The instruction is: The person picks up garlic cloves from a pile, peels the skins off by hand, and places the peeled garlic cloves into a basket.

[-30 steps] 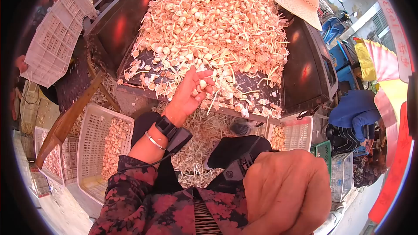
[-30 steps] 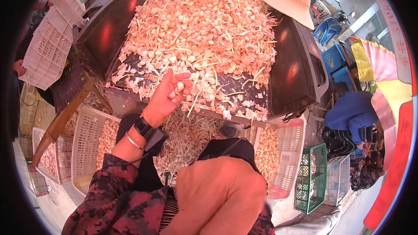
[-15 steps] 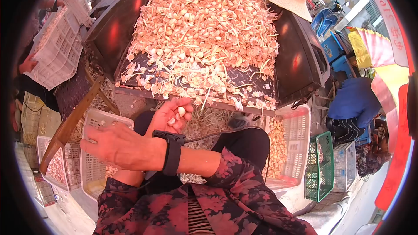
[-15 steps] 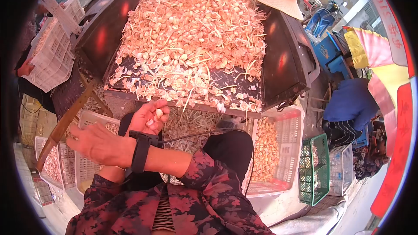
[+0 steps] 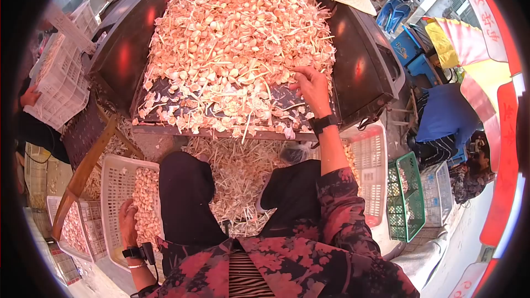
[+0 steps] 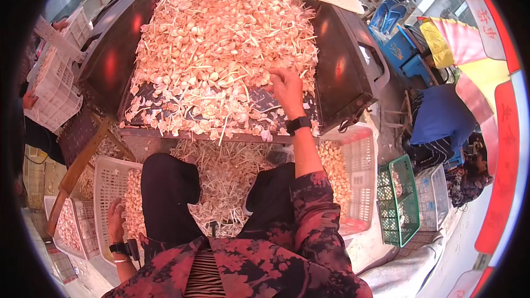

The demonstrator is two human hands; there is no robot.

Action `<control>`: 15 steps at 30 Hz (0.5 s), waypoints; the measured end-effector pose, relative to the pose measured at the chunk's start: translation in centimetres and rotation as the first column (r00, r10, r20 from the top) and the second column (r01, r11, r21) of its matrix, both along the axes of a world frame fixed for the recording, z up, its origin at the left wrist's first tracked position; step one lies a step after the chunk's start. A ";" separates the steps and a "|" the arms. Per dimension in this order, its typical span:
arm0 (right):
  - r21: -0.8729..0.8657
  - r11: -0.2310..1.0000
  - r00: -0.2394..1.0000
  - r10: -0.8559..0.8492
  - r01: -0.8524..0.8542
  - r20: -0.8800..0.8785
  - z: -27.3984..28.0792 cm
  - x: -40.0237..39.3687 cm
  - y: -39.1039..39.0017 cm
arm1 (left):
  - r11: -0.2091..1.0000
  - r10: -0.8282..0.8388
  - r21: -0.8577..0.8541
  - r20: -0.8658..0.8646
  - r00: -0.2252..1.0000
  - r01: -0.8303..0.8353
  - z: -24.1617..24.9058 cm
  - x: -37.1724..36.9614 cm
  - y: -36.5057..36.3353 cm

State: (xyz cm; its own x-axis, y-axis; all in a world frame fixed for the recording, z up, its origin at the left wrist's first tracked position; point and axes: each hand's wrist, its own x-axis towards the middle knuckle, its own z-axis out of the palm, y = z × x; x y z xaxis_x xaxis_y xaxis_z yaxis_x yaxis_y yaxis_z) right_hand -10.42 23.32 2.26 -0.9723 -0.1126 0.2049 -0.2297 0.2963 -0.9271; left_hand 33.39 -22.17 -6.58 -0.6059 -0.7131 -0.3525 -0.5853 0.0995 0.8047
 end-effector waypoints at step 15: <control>0.724 0.656 0.952 0.028 0.213 -0.305 -7.3 -7.4 -1.1 | 0.587 -0.569 0.154 -0.620 0.541 0.795 15.7 -27.9 20.3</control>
